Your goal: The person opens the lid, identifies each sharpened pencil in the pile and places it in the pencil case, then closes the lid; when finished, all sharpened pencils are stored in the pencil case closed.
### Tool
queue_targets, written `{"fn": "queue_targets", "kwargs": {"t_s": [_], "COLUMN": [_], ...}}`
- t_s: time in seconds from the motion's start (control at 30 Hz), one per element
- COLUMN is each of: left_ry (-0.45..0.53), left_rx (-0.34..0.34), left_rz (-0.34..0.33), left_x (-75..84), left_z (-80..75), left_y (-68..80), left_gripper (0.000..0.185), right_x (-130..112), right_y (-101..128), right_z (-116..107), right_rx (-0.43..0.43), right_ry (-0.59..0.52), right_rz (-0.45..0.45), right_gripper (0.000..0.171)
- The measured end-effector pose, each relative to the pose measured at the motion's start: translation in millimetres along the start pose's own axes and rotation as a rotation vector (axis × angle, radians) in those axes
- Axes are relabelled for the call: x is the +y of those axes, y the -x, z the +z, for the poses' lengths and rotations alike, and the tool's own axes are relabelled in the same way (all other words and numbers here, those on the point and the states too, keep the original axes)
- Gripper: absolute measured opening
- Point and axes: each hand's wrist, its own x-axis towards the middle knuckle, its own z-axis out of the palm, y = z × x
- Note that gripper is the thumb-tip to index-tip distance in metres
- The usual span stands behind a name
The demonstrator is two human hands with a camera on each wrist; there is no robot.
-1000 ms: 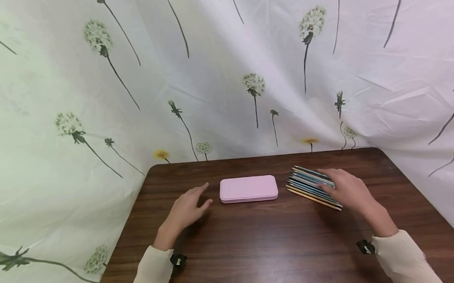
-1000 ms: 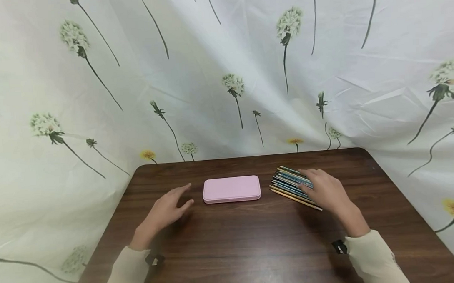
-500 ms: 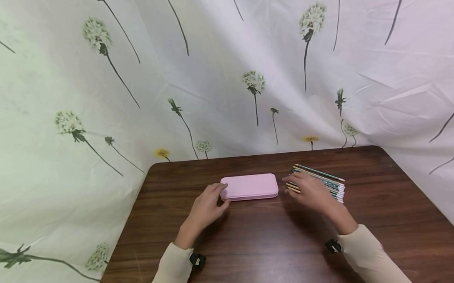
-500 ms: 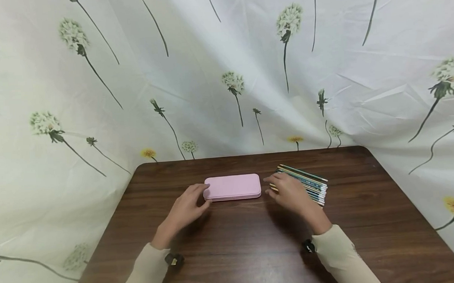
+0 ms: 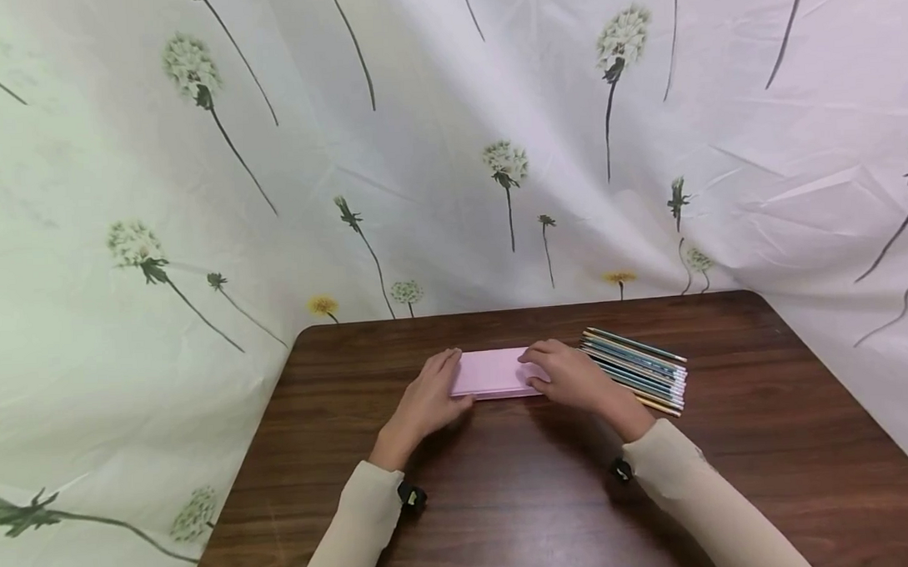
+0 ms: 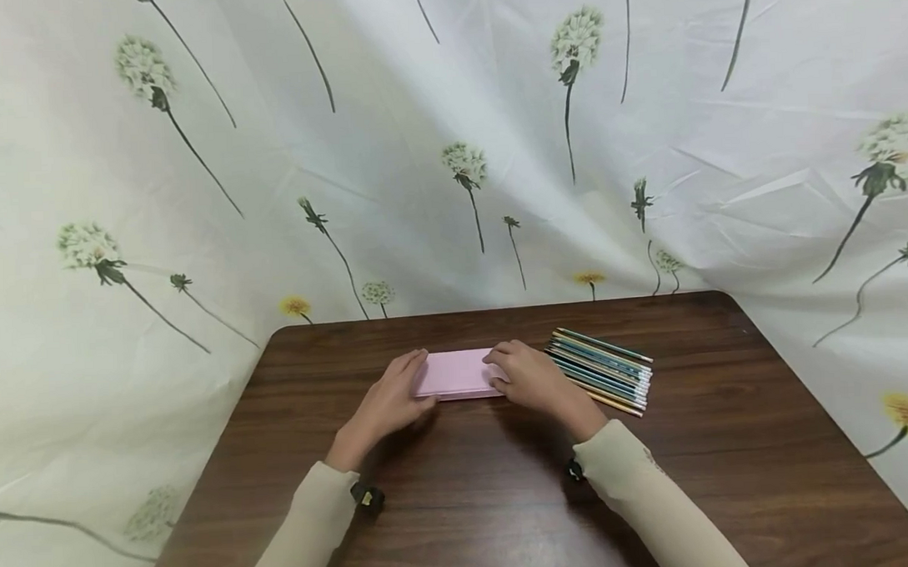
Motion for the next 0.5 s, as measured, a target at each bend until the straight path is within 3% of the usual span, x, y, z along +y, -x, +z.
{"fn": "queue_targets", "kwargs": {"t_s": [0.3,0.5], "left_ry": [-0.001,0.004], "left_rx": [-0.033,-0.084], "left_rz": [0.026,-0.014], "left_x": [-5.5,-6.4], "left_z": [2.8,5.0], "left_y": [-9.3,-14.9], "left_gripper": [0.087,0.090], "right_x": [-6.8,-3.9], "right_y": [-28.6,-35.2], "right_z": [6.9,11.0], "right_rx": [-0.150,-0.257], "right_ry": [-0.016,-0.050], "right_rz": [-0.038,0.004], "right_gripper": [0.047,0.057]}}
